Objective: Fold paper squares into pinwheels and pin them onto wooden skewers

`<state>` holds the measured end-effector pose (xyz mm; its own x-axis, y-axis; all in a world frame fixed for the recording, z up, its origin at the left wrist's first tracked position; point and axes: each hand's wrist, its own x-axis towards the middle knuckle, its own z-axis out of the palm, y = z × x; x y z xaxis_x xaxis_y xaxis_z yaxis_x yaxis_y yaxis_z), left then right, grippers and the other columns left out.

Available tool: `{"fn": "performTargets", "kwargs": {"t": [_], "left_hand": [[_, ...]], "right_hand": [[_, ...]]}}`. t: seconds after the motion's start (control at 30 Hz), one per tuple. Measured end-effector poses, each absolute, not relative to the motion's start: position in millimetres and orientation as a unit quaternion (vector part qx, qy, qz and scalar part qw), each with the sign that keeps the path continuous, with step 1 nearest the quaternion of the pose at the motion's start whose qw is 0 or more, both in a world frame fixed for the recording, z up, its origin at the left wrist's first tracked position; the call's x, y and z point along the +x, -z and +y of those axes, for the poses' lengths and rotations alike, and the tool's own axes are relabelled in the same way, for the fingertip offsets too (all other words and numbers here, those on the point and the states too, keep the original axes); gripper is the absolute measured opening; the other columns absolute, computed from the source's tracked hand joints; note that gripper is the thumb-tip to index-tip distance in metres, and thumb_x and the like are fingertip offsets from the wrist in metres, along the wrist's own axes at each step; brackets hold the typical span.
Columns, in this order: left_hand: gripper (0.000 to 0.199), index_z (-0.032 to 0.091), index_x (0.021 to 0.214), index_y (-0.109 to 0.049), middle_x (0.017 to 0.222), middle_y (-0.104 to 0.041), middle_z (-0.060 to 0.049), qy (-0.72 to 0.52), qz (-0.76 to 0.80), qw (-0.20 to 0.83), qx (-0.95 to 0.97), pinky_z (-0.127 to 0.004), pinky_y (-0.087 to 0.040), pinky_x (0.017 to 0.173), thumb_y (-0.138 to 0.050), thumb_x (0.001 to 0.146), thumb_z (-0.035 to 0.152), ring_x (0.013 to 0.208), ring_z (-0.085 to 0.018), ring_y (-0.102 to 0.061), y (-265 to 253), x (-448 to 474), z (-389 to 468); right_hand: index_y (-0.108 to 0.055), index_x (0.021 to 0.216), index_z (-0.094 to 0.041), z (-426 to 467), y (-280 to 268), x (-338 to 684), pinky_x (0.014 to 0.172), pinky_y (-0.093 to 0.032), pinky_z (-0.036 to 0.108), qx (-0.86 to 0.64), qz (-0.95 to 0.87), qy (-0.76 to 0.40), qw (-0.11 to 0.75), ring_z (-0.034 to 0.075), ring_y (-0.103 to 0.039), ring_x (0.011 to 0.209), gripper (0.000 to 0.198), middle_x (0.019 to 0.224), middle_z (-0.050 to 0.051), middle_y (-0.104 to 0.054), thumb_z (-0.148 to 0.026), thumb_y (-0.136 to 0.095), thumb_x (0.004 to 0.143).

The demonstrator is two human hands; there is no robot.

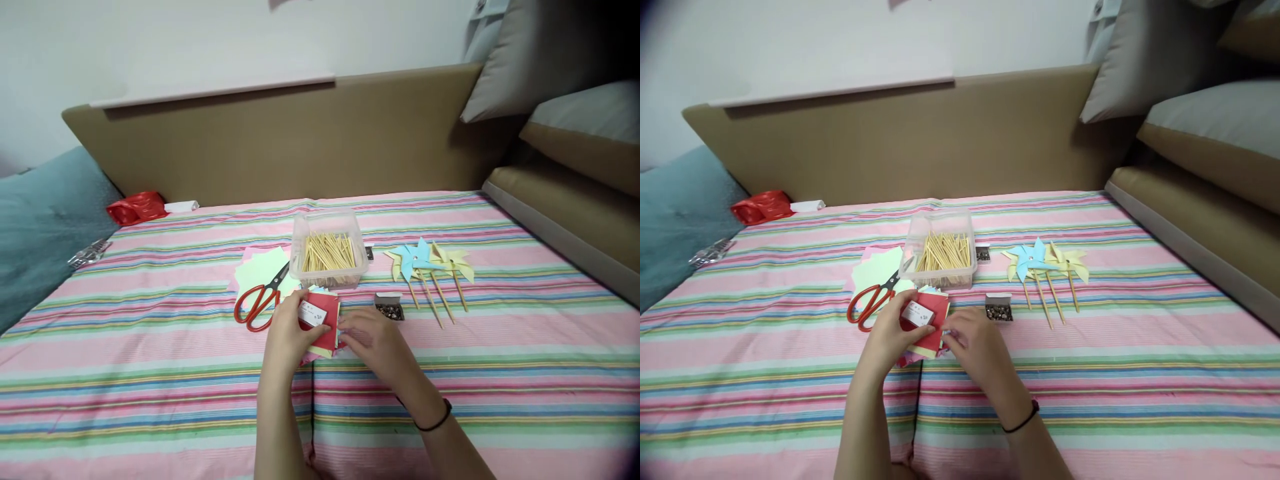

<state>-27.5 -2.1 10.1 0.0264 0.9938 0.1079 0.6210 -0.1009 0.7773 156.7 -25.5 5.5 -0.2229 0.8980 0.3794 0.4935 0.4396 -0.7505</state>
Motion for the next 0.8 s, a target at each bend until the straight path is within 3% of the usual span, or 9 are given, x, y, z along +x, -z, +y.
{"fn": "performTargets", "kwargs": {"t": [0.1,0.3,0.6,0.8], "left_hand": [[0.07,0.022,0.124,-0.049,0.118,-0.06,-0.01,-0.324,0.615,0.251,0.674,-0.043,-0.039,0.094,-0.076,0.06,0.028,0.11,-0.029,-0.054,-9,-25,-1],[0.069,0.024,0.124,-0.049,0.11,-0.063,-0.009,-0.339,0.622,0.281,0.647,-0.04,-0.042,0.088,-0.075,0.06,0.024,0.104,-0.028,-0.057,-14,-23,-2],[0.069,0.024,0.122,-0.053,0.11,-0.064,-0.009,-0.37,0.613,0.316,0.623,-0.039,-0.043,0.088,-0.076,0.057,0.022,0.102,-0.027,-0.059,-15,-24,-2],[0.065,0.025,0.119,-0.055,0.108,-0.065,-0.008,-0.369,0.622,0.312,0.616,-0.039,-0.044,0.086,-0.076,0.057,0.022,0.1,-0.028,-0.06,-17,-22,-4]], "right_hand": [[-0.07,0.082,-0.021,-28,-4,149,0.084,-0.05,0.042,-0.462,-0.767,-0.224,0.385,0.024,-0.06,0.093,0.015,0.093,0.006,-0.07,-0.009,-0.07,0.072],[-0.068,0.09,-0.02,-31,-1,142,0.083,-0.05,0.043,-0.456,-0.793,-0.211,0.345,0.026,-0.056,0.096,0.027,0.099,0.006,-0.068,-0.01,-0.076,0.066],[-0.067,0.085,-0.02,-33,-4,142,0.076,-0.052,0.04,-0.431,-0.806,-0.196,0.354,0.024,-0.058,0.09,0.013,0.092,0.007,-0.068,-0.01,-0.064,0.078],[-0.066,0.087,-0.019,-32,-3,142,0.076,-0.051,0.039,-0.441,-0.806,-0.161,0.361,0.024,-0.058,0.088,0.015,0.092,0.008,-0.067,-0.008,-0.058,0.08]]}}
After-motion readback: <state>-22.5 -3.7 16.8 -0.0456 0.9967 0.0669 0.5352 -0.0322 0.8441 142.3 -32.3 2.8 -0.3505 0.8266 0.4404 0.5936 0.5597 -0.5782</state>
